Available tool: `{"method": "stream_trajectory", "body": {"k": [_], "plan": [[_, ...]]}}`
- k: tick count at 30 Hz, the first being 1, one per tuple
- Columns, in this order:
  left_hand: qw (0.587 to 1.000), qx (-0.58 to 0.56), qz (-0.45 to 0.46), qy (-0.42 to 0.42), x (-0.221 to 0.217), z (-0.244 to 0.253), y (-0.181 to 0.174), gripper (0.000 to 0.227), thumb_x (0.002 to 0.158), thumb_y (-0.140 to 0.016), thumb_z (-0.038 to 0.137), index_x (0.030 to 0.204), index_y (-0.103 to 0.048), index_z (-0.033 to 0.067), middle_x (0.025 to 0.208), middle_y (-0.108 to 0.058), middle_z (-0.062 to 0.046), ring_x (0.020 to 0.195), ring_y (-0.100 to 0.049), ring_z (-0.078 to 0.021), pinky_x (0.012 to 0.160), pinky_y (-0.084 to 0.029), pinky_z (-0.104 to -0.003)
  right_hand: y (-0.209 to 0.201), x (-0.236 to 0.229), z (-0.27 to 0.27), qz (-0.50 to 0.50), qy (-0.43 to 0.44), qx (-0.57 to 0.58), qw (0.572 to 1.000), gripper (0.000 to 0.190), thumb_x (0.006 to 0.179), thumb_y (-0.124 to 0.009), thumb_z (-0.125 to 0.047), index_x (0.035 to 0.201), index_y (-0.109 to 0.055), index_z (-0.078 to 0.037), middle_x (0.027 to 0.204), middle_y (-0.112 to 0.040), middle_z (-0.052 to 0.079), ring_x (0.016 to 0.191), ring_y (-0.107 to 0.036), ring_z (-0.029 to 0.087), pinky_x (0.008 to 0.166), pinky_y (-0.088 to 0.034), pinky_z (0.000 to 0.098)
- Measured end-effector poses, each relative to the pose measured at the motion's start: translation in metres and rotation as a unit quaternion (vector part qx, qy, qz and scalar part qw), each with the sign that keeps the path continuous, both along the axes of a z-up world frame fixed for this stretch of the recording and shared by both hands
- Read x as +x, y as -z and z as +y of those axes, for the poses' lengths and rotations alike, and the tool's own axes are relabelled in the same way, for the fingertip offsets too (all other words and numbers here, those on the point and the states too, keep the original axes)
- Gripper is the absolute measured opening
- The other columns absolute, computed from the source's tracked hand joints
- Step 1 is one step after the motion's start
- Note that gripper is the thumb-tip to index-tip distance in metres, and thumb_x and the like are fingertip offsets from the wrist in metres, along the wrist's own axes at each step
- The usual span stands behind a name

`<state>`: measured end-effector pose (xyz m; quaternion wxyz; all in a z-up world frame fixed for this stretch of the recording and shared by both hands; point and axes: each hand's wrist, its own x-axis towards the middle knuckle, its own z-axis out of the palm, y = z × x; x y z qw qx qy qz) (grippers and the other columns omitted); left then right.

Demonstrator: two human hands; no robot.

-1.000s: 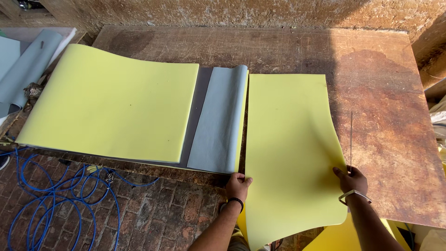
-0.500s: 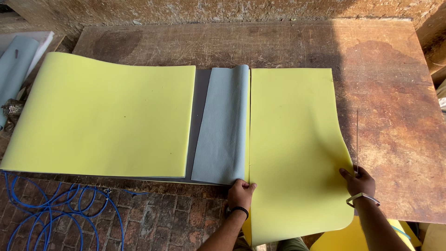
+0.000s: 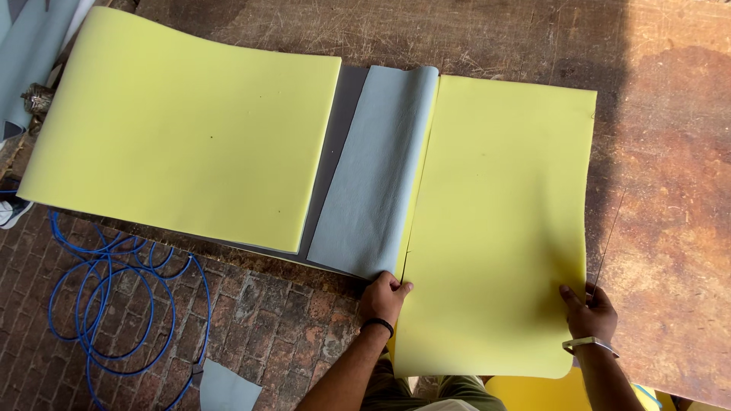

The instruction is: The person cuts a yellow foam sheet using a metal ruler and a utility knife, then sprays adhesive on the foam and a dark sheet, aligns and presses them together, and trims the edges.

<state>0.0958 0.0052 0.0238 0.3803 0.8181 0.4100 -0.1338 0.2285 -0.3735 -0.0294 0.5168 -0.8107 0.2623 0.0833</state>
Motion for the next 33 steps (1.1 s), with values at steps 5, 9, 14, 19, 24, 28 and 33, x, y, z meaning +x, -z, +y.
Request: {"method": "stream_trajectory", "body": {"k": [5,9,14,19,24,28,33], "plan": [[0.996,-0.038,-0.055,-0.058,-0.006,-0.001,0.005,0.034,0.081,-0.084,0.041,0.087,-0.070,0.0106,0.083,-0.077,-0.003,0.074,-0.074,-0.0208,0.066,-0.059,-0.039,0.001,-0.008,0.002,-0.052,-0.020,-0.039,0.998,0.039,0.093,-0.083,-0.022,0.124,-0.070,-0.002,0.094,-0.073,0.006,0.075,-0.063,0.010,0.066,-0.050,0.0267],[0.996,-0.037,-0.035,-0.077,-0.007,-0.003,0.012,0.032,0.081,-0.084,0.040,0.088,-0.071,0.0114,0.085,-0.078,-0.001,0.075,-0.074,-0.0198,0.066,-0.059,-0.039,0.006,-0.016,0.001,-0.062,-0.015,-0.058,0.996,0.038,0.095,-0.083,-0.024,0.125,-0.071,-0.005,0.102,-0.073,0.008,0.083,-0.067,0.013,0.073,-0.053,0.0293],[0.993,-0.056,-0.060,-0.083,-0.005,-0.005,0.013,0.032,0.083,-0.082,0.039,0.086,-0.070,0.0095,0.084,-0.078,-0.004,0.075,-0.075,-0.0202,0.067,-0.061,-0.038,0.007,-0.015,0.031,-0.177,-0.130,-0.408,0.886,0.057,0.079,-0.093,-0.034,0.128,-0.074,-0.012,0.115,-0.063,0.014,0.091,-0.067,0.028,0.070,-0.058,0.0405],[0.995,-0.069,-0.038,-0.067,-0.004,-0.002,0.004,0.031,0.085,-0.081,0.038,0.087,-0.069,0.0092,0.084,-0.078,-0.005,0.075,-0.075,-0.0209,0.068,-0.060,-0.038,-0.002,-0.008,0.121,-0.066,-0.246,-0.376,0.891,0.054,0.088,-0.076,-0.054,0.139,-0.067,-0.040,0.113,-0.066,0.001,0.086,-0.071,0.024,0.068,-0.059,0.0429],[0.999,-0.009,-0.022,0.047,-0.004,0.018,0.006,0.030,0.087,-0.080,0.041,0.088,-0.073,0.0109,0.085,-0.075,-0.005,0.075,-0.073,-0.0239,0.068,-0.059,-0.041,-0.034,0.004,0.184,0.052,-0.263,-0.328,0.906,0.062,0.086,-0.072,-0.063,0.143,-0.058,-0.045,0.118,-0.061,0.006,0.093,-0.072,0.024,0.075,-0.060,0.0422],[0.978,0.149,-0.146,0.020,0.004,0.077,0.013,0.029,0.093,-0.072,0.040,0.105,-0.070,0.0129,0.100,-0.077,-0.005,0.094,-0.074,-0.0235,0.079,-0.061,-0.040,-0.060,0.010,0.190,0.071,-0.274,-0.289,0.915,0.068,0.082,-0.072,-0.065,0.145,-0.055,-0.046,0.122,-0.060,0.006,0.096,-0.072,0.024,0.081,-0.061,0.0423],[0.946,0.311,-0.046,0.080,0.030,0.156,0.015,0.077,0.085,-0.079,0.043,0.143,-0.046,0.0056,0.144,-0.051,-0.023,0.133,-0.050,-0.0383,0.105,-0.049,-0.051,-0.072,0.015,0.188,0.114,-0.290,-0.276,0.909,0.070,0.082,-0.072,-0.065,0.146,-0.053,-0.044,0.124,-0.060,0.006,0.096,-0.073,0.026,0.081,-0.062,0.0441]]}}
